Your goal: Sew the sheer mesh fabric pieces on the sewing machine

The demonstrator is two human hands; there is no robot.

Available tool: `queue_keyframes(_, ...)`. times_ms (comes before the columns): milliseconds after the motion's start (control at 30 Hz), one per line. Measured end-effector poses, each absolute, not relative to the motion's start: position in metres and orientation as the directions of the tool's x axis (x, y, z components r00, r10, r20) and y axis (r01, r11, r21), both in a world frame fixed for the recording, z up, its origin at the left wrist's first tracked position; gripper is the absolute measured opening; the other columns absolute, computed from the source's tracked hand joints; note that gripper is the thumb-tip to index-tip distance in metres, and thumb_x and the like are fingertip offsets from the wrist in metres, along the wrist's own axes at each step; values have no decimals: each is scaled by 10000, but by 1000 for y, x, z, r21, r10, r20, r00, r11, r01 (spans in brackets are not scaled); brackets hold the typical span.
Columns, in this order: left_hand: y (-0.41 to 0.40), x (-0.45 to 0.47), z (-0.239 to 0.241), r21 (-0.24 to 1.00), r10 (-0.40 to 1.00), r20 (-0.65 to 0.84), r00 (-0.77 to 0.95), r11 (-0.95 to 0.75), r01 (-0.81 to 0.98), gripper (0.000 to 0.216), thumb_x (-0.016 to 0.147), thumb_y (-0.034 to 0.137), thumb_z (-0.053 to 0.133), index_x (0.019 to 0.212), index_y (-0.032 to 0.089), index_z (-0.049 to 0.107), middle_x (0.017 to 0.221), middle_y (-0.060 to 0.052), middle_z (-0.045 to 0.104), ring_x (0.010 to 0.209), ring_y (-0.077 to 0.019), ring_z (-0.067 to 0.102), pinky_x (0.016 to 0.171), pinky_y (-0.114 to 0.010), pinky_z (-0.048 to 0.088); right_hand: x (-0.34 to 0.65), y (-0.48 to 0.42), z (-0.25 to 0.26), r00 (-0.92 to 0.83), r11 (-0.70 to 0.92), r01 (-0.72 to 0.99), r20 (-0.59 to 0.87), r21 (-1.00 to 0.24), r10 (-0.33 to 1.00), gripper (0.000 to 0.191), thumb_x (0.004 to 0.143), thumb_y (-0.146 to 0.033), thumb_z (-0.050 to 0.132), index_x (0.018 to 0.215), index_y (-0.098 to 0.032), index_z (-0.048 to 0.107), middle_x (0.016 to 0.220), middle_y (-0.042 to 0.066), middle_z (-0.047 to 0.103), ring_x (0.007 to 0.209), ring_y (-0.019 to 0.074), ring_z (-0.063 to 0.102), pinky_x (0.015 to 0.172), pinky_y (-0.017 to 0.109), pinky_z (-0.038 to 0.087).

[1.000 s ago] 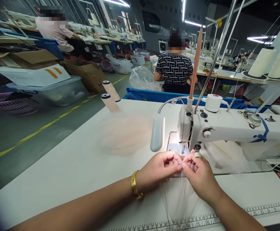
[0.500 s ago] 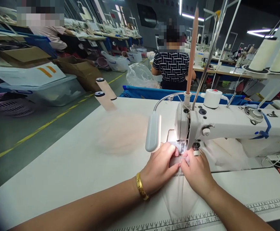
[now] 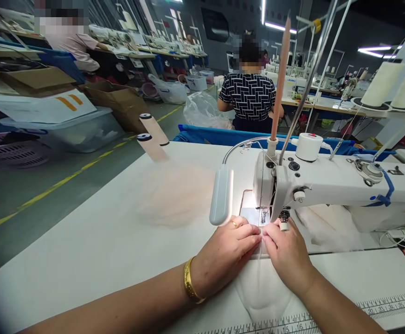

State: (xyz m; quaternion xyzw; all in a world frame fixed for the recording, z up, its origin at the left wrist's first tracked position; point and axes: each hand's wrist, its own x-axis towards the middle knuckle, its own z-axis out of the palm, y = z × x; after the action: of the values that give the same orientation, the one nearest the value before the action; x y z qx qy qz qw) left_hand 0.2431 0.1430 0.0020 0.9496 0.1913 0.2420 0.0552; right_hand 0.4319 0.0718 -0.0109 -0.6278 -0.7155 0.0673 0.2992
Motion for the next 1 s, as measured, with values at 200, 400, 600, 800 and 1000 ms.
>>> queue_keyframes(200, 144, 241, 2, 209, 386, 492, 780, -922, 324, 190, 1000, 138, 512, 954, 202, 685, 907, -61, 704, 835, -213, 627, 770, -359, 501, 438, 70, -10, -128, 296, 877, 409, -379, 904, 273, 1023, -149, 463, 987, -233, 720, 1029, 63, 693, 741, 193, 607, 672, 315, 444)
queue_keyframes(400, 147, 240, 4, 220, 390, 470, 792, -921, 323, 150, 989, 177, 537, 1038, 197, 677, 1009, -87, 712, 923, -242, 663, 802, -387, 537, 441, 72, -16, -133, 278, 923, 459, -265, 878, 300, 1026, -157, 459, 1048, -231, 748, 1033, 84, 720, 766, 219, 640, 691, 336, 472)
queue_keyframes(600, 149, 241, 4, 220, 410, 443, 798, -912, 346, 108, 959, 174, 584, 1033, 178, 662, 1049, -98, 729, 979, -270, 680, 821, -414, 562, 444, 76, -20, -111, 236, 948, 475, -214, 873, 309, 1047, -201, 453, 1114, -240, 752, 1070, 101, 732, 800, 236, 669, 686, 338, 511)
queue_keyframes(800, 149, 244, 3, 231, 442, 401, 802, -896, 378, 81, 953, 186, 608, 1002, 163, 669, 1082, -101, 739, 994, -287, 675, 839, -436, 562, 447, 80, -26, -134, 233, 961, 487, -148, 863, 321, 1032, -186, 466, 1157, -243, 756, 1099, 107, 740, 830, 258, 686, 719, 367, 548)
queue_keyframes(1000, 150, 237, 18, 265, 456, 275, 846, -882, 390, 193, 926, 318, 707, 1042, 168, 668, 1156, -113, 717, 1059, -317, 653, 900, -460, 521, 453, 77, -21, -161, 245, 957, 417, -156, 894, 318, 1007, -151, 491, 1196, -227, 735, 1199, 137, 718, 937, 296, 697, 735, 396, 570)
